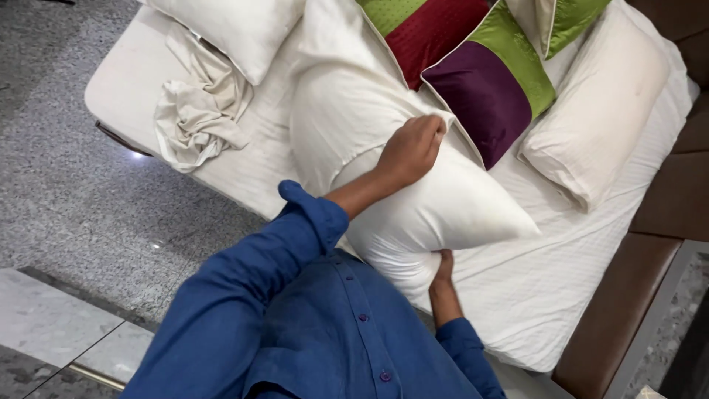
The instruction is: The person inserts a white pillow into a white pillowcase on a bed, smoothing the fabric and adjusting the corners. They then arrange the pillow on the bed alongside other decorative pillows.
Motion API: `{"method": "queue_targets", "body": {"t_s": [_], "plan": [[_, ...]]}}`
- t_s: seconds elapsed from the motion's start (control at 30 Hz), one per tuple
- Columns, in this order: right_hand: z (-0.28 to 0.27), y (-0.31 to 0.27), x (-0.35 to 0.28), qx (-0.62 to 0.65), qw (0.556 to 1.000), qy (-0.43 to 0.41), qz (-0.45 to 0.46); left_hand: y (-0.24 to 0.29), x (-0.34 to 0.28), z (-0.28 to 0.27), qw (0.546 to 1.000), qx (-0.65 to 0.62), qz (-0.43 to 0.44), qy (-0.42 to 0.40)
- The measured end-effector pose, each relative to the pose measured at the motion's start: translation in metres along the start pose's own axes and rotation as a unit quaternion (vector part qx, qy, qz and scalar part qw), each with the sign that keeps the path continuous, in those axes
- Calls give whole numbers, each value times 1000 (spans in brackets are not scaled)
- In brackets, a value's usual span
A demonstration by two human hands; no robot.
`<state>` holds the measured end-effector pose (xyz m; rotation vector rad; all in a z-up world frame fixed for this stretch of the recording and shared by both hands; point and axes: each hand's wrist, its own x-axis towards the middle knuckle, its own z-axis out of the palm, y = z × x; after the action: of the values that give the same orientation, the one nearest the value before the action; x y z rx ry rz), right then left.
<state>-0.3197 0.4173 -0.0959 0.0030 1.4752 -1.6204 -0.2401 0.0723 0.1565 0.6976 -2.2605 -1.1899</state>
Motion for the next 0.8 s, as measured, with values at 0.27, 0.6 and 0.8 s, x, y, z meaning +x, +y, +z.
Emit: {"method": "queue_targets", "body": {"t_s": [0.27, 0.6, 0.8], "plan": [[20, 33, -15, 175, 954, 176, 166, -146, -143, 42, 985, 128, -34, -112], [58, -34, -49, 145, 961, 87, 217, -184, -146, 72, 971, 154, -154, -98], [91, -48, -33, 161, 949, 116, 246, -237, -132, 97, 967, 101, -199, -122]]}}
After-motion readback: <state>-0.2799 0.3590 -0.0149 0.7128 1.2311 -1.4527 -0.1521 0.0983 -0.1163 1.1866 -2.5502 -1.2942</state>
